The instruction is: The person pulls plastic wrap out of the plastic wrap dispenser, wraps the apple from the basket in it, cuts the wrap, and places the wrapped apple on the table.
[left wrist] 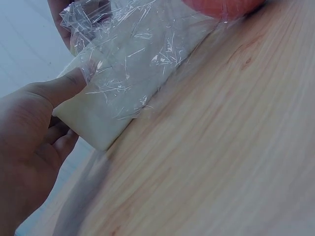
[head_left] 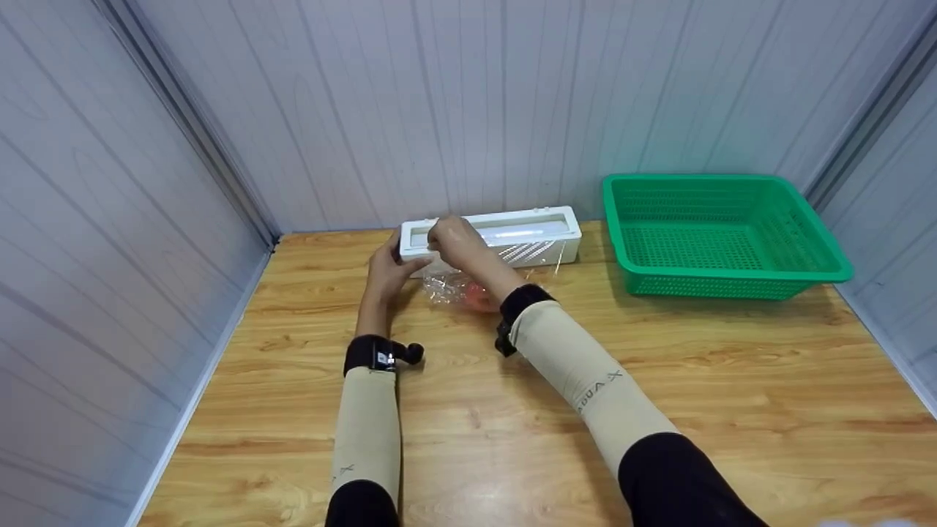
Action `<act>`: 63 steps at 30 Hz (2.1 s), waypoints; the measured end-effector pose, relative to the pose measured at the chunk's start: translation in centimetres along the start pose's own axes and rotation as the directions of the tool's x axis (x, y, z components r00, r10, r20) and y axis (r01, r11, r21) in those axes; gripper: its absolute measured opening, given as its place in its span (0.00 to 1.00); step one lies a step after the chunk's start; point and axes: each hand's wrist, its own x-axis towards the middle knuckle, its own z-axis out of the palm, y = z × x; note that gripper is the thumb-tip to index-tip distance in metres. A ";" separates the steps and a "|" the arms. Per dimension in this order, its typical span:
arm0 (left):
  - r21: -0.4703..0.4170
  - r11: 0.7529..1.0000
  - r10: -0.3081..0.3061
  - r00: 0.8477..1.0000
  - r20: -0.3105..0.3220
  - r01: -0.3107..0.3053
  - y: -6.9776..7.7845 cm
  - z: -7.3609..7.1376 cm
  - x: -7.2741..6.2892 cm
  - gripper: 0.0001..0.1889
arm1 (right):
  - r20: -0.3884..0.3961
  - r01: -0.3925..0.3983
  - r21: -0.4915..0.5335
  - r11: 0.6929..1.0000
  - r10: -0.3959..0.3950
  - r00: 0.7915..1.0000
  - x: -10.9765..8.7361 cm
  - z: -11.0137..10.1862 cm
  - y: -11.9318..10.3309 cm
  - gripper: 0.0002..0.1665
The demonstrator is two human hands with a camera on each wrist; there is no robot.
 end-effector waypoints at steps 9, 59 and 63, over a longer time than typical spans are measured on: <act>-0.031 1.000 -0.001 1.000 0.001 0.001 -0.1 0.0 -0.1 0.47 | 0.003 -0.017 0.004 1.000 0.017 1.000 -0.2 0.0 0.1 0.07; 0.011 1.000 0.001 1.000 0.008 -0.001 -0.4 1.0 0.4 0.48 | -0.010 0.006 -0.017 1.000 -0.006 1.000 -2.1 -1.5 3.1 0.06; -0.006 1.000 -0.005 1.000 0.009 0.005 -0.3 0.9 0.4 0.47 | -0.016 0.002 -0.012 1.000 -0.002 1.000 -2.3 -1.7 3.5 0.06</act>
